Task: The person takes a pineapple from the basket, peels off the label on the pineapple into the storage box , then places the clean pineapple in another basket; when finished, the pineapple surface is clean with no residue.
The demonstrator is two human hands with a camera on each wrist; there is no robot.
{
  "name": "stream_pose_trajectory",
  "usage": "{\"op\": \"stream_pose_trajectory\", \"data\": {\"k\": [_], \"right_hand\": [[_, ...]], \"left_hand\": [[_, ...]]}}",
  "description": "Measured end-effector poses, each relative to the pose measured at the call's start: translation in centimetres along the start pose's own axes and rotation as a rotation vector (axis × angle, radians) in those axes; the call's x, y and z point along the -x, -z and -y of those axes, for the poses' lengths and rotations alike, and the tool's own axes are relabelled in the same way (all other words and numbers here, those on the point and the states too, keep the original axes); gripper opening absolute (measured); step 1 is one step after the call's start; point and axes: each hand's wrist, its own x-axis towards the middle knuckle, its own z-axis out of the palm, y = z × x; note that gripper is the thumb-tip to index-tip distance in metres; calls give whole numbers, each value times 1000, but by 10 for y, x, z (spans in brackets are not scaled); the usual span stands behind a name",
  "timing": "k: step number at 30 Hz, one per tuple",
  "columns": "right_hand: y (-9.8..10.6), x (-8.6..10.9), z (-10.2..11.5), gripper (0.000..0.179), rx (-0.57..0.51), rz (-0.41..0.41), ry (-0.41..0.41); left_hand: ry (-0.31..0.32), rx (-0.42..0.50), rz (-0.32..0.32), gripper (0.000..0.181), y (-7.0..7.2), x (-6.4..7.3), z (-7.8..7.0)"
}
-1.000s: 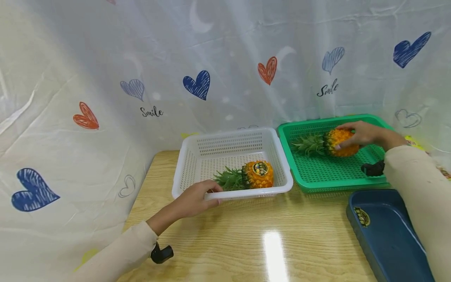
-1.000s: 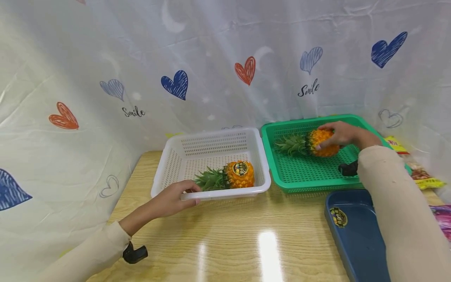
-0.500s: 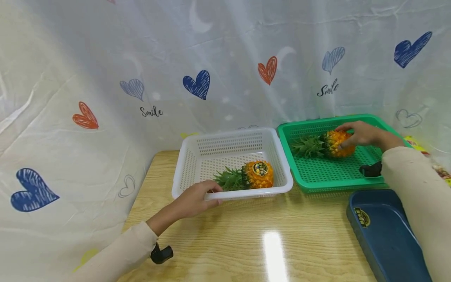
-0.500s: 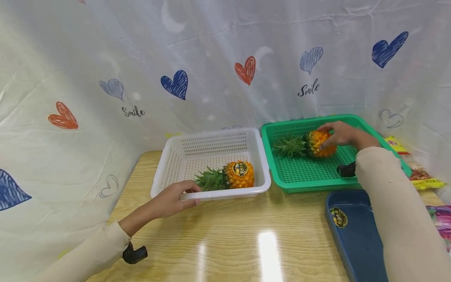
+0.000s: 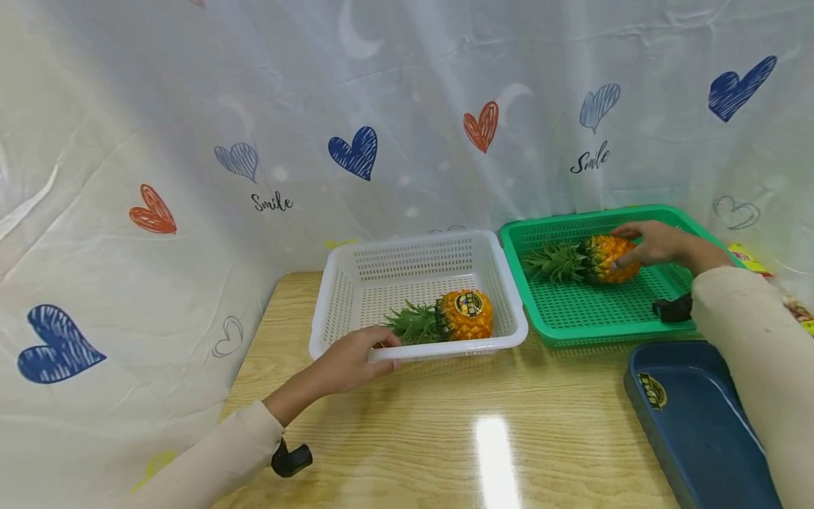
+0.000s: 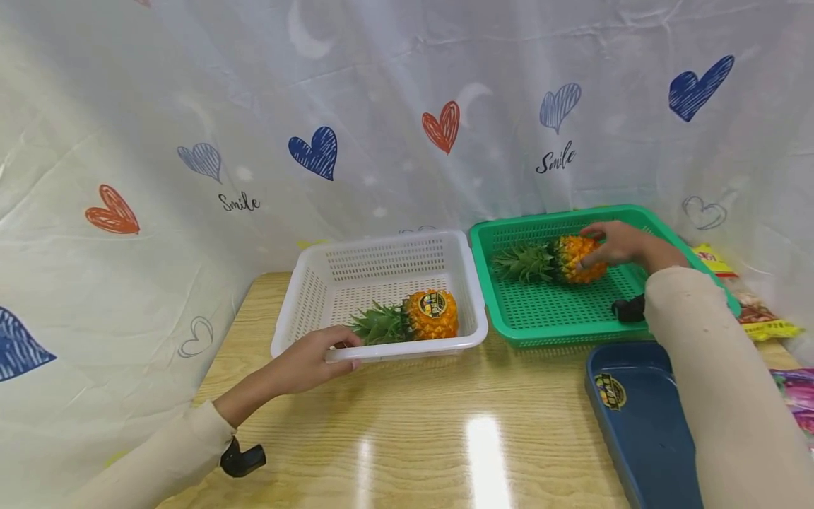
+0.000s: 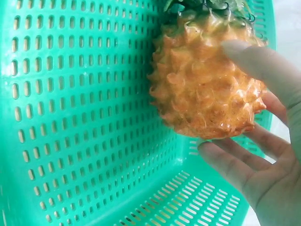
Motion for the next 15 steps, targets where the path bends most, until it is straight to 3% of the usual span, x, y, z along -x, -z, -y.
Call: {"op": "stream_pose_trajectory", "data": {"k": [15], "right_hand": [[3,5,5,84,-22,33,7]], "left_hand": [[9,-2,1,20,0,1,0]]}}
